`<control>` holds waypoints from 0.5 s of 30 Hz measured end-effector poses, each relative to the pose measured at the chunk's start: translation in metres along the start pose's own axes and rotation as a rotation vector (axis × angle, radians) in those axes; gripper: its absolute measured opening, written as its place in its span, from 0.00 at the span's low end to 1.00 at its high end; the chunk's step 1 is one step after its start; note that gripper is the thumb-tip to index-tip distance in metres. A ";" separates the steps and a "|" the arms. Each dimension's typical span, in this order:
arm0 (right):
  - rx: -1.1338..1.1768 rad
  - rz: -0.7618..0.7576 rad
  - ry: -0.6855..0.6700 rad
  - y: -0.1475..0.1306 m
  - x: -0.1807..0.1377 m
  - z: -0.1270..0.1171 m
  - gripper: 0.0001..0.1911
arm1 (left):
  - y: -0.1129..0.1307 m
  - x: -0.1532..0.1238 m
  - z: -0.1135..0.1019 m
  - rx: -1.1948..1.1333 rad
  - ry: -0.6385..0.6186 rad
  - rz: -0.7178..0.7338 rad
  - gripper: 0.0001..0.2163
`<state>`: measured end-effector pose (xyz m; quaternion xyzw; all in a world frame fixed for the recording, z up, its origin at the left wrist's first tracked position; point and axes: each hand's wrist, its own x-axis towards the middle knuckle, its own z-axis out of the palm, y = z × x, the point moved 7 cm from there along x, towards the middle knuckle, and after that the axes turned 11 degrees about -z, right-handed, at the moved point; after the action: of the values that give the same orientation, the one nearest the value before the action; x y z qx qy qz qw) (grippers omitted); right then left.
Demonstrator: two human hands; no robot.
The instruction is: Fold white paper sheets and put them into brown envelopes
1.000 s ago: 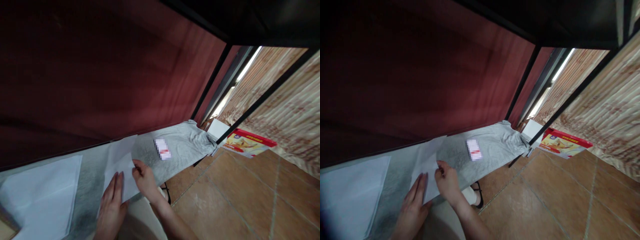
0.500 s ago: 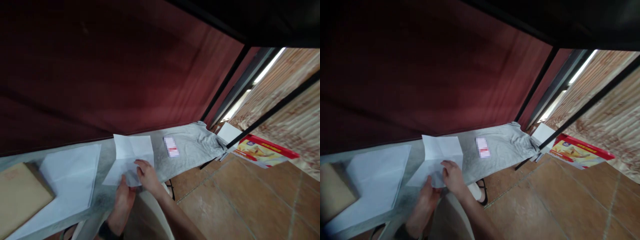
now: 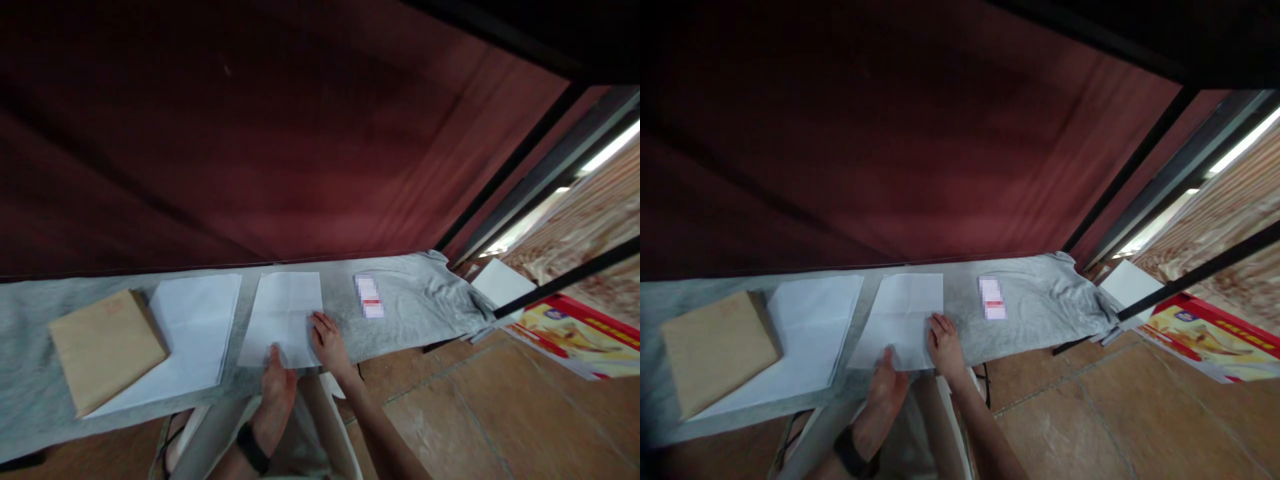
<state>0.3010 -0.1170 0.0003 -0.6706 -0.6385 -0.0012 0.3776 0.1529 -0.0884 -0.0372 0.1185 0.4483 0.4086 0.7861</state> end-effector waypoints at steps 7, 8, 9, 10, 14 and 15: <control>0.068 -0.062 -0.079 -0.006 0.022 0.011 0.23 | -0.010 -0.021 0.010 -0.046 -0.061 0.024 0.12; 0.075 -0.085 -0.103 -0.008 0.024 0.014 0.23 | -0.011 -0.024 0.011 -0.058 -0.060 0.006 0.12; 0.071 -0.111 -0.130 -0.010 0.027 0.017 0.23 | -0.014 -0.027 0.010 -0.064 -0.053 -0.035 0.11; 0.058 -0.138 -0.157 -0.011 0.028 0.020 0.22 | -0.017 -0.029 0.009 -0.063 -0.041 -0.101 0.10; -0.024 -0.220 -0.226 -0.014 0.031 0.028 0.22 | -0.039 -0.046 -0.016 0.034 0.046 -0.486 0.07; -0.036 -0.233 -0.234 -0.014 0.031 0.029 0.22 | -0.045 -0.052 -0.022 0.087 0.041 -0.568 0.06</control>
<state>0.2810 -0.0771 0.0021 -0.5943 -0.7514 0.0214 0.2859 0.1455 -0.1598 -0.0433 0.0136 0.4967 0.1546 0.8539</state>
